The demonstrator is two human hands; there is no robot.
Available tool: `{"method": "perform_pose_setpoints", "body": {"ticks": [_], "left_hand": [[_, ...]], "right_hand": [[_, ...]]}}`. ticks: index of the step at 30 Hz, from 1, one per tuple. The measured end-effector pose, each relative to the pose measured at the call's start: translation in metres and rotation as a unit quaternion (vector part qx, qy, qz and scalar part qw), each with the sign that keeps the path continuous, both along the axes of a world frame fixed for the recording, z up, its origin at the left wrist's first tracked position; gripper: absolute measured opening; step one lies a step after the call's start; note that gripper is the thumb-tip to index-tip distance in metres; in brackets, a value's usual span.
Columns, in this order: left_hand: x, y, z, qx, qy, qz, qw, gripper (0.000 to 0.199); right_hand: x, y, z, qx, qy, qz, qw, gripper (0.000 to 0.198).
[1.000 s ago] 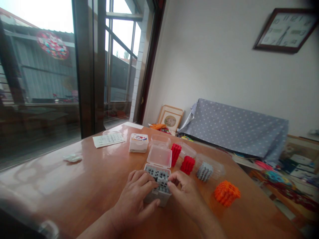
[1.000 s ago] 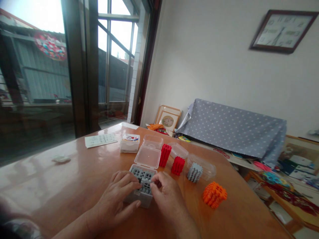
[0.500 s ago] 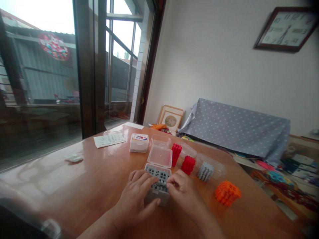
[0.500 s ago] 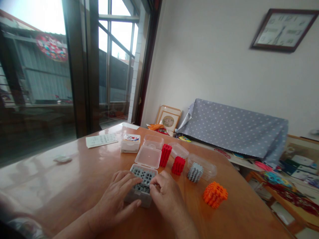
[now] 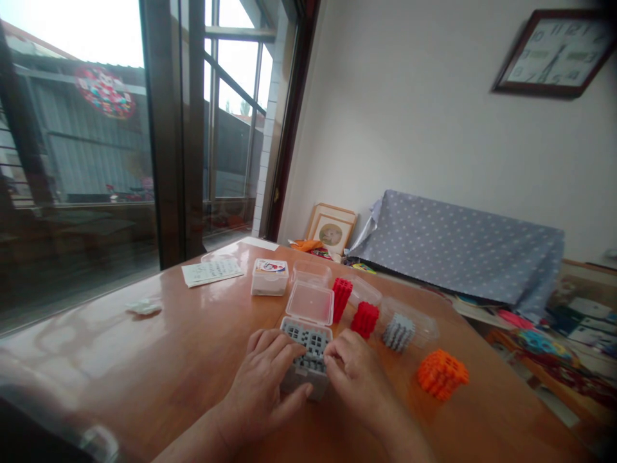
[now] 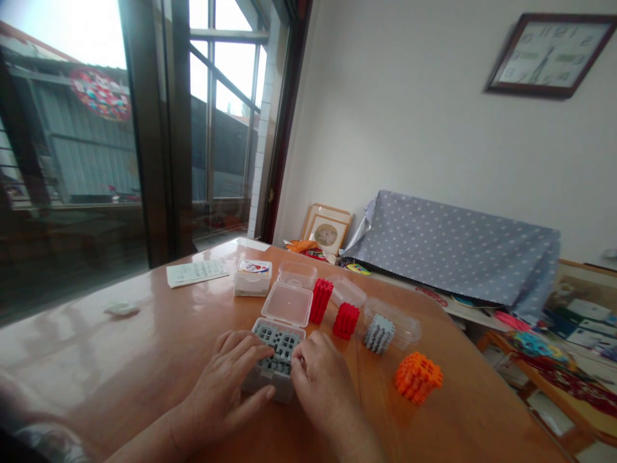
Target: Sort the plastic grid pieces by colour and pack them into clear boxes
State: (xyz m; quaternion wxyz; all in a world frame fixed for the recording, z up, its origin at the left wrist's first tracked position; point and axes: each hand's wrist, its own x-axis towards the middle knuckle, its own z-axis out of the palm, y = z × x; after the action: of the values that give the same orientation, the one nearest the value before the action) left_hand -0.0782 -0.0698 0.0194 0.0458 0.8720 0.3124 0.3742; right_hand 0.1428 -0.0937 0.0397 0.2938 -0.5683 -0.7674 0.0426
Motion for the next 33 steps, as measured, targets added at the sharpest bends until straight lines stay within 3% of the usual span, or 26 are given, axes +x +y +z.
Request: {"method": "perform_pose_setpoints", "body": {"ticks": [19,33], "left_hand": [[-0.0003,0.0001,0.0009,0.003,0.01,-0.001,1.0,0.029],[0.0002,0.0014,-0.002,-0.001,0.001,-0.004,1.0,0.025]], "right_hand": [[0.0007,0.0006,0.0022,-0.005,0.006,0.005,1.0,0.017],[0.0015,0.0049,-0.0002,-0.061,0.073,-0.003,0.995,0.013]]}}
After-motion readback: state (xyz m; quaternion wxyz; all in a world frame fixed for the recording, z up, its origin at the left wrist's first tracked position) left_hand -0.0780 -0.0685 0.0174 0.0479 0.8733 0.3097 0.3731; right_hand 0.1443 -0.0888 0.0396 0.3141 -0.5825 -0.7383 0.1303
